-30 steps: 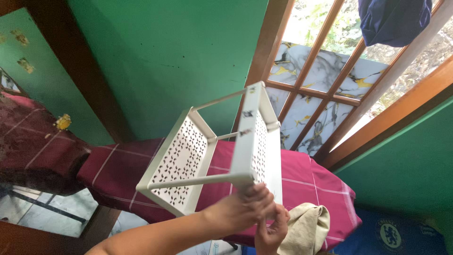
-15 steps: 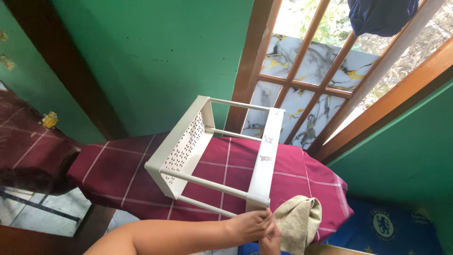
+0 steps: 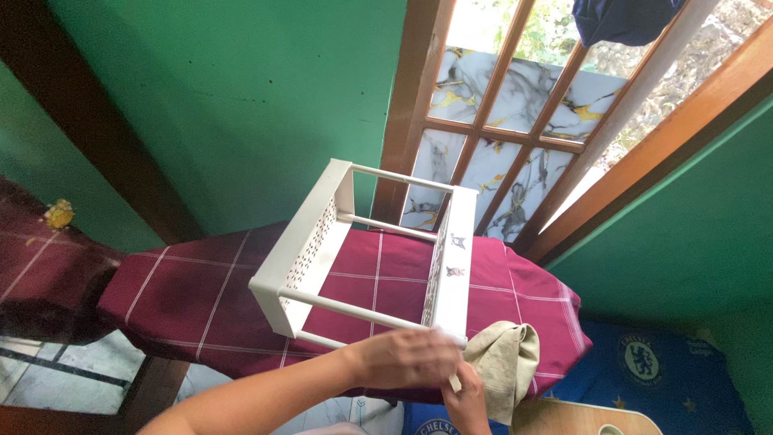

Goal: The person assembles a white plastic shelving unit by inserting rods into perforated trays and connecting them into a frame. They repeatedly insert and remove rods, adjust tray positions, and align components on a table and nearby surfaces.

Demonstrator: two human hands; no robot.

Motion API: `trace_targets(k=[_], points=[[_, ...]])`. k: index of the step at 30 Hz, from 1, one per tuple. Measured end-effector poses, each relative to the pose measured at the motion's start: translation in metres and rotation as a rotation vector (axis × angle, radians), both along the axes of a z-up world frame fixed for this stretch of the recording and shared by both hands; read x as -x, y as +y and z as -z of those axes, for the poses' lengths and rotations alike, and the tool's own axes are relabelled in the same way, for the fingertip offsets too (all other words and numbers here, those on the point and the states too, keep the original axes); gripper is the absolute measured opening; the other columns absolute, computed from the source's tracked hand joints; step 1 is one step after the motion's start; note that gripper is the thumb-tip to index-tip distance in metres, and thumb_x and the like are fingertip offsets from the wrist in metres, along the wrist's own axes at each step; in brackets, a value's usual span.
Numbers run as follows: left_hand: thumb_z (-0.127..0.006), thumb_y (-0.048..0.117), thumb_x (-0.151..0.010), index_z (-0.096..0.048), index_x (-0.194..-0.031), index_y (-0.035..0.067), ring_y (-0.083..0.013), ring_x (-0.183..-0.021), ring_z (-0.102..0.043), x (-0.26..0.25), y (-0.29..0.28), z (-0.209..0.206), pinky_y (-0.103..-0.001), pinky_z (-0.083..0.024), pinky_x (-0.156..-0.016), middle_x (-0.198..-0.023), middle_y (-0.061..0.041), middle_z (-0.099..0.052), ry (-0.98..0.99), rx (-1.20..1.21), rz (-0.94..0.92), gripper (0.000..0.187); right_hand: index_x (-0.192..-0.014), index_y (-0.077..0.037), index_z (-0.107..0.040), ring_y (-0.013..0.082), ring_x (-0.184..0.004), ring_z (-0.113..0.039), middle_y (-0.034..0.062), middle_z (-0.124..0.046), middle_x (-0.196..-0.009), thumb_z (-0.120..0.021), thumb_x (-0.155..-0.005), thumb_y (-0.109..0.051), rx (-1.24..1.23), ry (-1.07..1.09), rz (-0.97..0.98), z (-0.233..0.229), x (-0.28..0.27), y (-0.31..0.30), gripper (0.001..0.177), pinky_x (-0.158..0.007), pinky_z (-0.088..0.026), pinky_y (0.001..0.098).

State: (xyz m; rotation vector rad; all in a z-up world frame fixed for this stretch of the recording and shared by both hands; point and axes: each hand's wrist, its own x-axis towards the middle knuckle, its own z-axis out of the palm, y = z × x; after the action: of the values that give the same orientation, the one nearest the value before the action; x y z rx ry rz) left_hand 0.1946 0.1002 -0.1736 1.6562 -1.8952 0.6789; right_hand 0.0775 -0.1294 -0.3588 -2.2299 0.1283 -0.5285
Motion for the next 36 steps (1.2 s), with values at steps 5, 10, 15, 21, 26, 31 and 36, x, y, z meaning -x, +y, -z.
trace_targets(k=[5, 10, 15, 21, 26, 31, 36], points=[[-0.068, 0.027, -0.095, -0.059, -0.112, 0.001, -0.0317, -0.095, -0.062, -0.007, 0.0, -0.012, -0.045, -0.052, -0.085, -0.099, -0.014, -0.063, 0.448, -0.206, -0.319, 0.033, -0.099, -0.009, -0.074, 0.0335, -0.104, -0.065, 0.0097, -0.076, -0.093, -0.075, -0.082, -0.015, 0.127, 0.08, 0.076, -0.041, 0.001, 0.017, 0.018, -0.095, -0.05, 0.0434], [-0.067, 0.025, -0.096, -0.056, -0.098, 0.002, -0.0349, -0.087, -0.064, -0.001, -0.005, -0.004, -0.046, -0.052, -0.076, -0.09, -0.015, -0.063, 0.559, -0.27, -0.307, 0.025, -0.113, -0.004, -0.061, 0.0357, -0.113, -0.059, 0.0195, -0.064, -0.115, -0.077, -0.076, -0.024, 0.104, 0.078, 0.152, -0.109, 0.002, 0.034, 0.045, -0.1, -0.046, 0.0459], [-0.063, 0.022, -0.095, -0.058, -0.097, 0.001, -0.0364, -0.086, -0.065, 0.0, -0.009, 0.004, -0.047, -0.052, -0.076, -0.089, -0.016, -0.064, 0.597, -0.282, -0.291, 0.022, -0.118, -0.004, -0.055, 0.0376, -0.131, -0.05, 0.0197, -0.054, -0.134, -0.076, -0.063, -0.024, 0.354, -0.339, -0.012, -0.188, -0.007, 0.053, 0.061, -0.109, -0.037, 0.0526], [-0.059, 0.023, -0.099, -0.059, -0.104, 0.001, -0.0372, -0.09, -0.067, -0.014, -0.006, 0.005, -0.049, -0.052, -0.075, -0.093, -0.016, -0.066, 0.638, -0.414, -0.235, 0.022, -0.115, -0.005, -0.059, 0.0384, -0.141, -0.04, 0.0116, -0.057, -0.134, -0.082, -0.056, -0.021, 0.564, -0.007, -0.158, -0.216, -0.033, 0.067, 0.066, -0.114, -0.023, 0.0659], [-0.066, 0.029, -0.093, -0.059, -0.099, 0.003, -0.036, -0.084, -0.069, -0.012, -0.007, 0.015, -0.048, -0.054, -0.071, -0.091, -0.013, -0.067, 0.568, -0.38, -0.282, 0.027, -0.118, -0.008, -0.062, 0.0379, -0.138, -0.045, 0.0132, -0.055, -0.141, -0.084, -0.053, -0.018, 0.544, 0.0, -0.057, -0.191, -0.04, 0.069, 0.07, -0.104, -0.044, 0.0531], [-0.067, 0.036, -0.096, -0.061, -0.097, 0.008, -0.0321, -0.077, -0.071, -0.011, -0.01, 0.028, -0.046, -0.056, -0.066, -0.083, -0.009, -0.069, 0.504, -0.365, -0.357, 0.028, -0.111, -0.011, -0.063, 0.0355, -0.139, -0.05, 0.011, -0.055, -0.143, -0.082, -0.058, -0.01, 0.597, -0.063, 0.032, -0.167, -0.041, 0.061, 0.056, -0.094, -0.057, 0.0436], [-0.069, 0.038, -0.093, -0.063, -0.097, 0.009, -0.0315, -0.074, -0.072, -0.011, -0.011, 0.029, -0.045, -0.056, -0.063, -0.078, -0.008, -0.07, 0.514, -0.354, -0.399, 0.03, -0.109, -0.012, -0.063, 0.0343, -0.139, -0.05, 0.0105, -0.056, -0.143, -0.079, -0.057, -0.008, 0.583, -0.035, 0.04, -0.165, -0.044, 0.057, 0.054, -0.092, -0.058, 0.0437]])
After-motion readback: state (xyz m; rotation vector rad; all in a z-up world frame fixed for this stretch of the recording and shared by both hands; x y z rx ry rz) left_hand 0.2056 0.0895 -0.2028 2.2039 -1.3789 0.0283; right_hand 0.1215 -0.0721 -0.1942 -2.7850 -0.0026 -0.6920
